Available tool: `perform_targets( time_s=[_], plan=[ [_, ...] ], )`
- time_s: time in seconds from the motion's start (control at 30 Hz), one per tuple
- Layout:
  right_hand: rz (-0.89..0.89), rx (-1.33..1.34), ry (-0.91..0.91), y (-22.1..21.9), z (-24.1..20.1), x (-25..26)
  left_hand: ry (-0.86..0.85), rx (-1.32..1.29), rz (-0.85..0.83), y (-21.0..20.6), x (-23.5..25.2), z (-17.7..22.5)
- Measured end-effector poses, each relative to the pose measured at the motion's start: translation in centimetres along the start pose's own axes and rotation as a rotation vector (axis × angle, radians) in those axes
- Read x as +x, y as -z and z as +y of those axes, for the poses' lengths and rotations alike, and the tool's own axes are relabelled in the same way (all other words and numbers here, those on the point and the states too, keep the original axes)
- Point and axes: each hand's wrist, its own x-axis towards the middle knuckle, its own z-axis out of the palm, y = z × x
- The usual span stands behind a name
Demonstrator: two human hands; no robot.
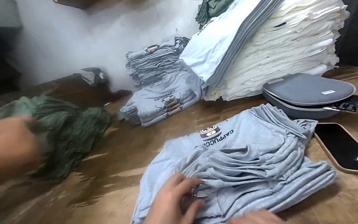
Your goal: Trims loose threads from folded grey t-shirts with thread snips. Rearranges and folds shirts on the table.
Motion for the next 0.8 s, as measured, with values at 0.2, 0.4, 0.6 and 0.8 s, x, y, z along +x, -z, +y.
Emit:
perform_targets(
  time_s=[0.2, 0.4, 0.6, 0.8],
  plan=[
    [0.312, -0.016, 0.160, -3.7, 0.9, 2.2, 0.346, -0.027, -0.176, 0.5, 0.7, 4.5],
    [0.512, 0.393, 0.056, -5.8, 1.4, 1.6, 0.359, -0.519, 0.025, -1.7, 0.0, 3.3],
    [0.471, 0.759, -0.207, -3.9, 0.6, 1.8, 0.150, -0.081, 0.057, 0.0, -0.7, 4.5],
    [0.511, 0.648, -0.115, -4.3, 1.1, 1.4, 0.027, 0.090, 0.044, -0.5, 0.1, 4.4]
  ],
)
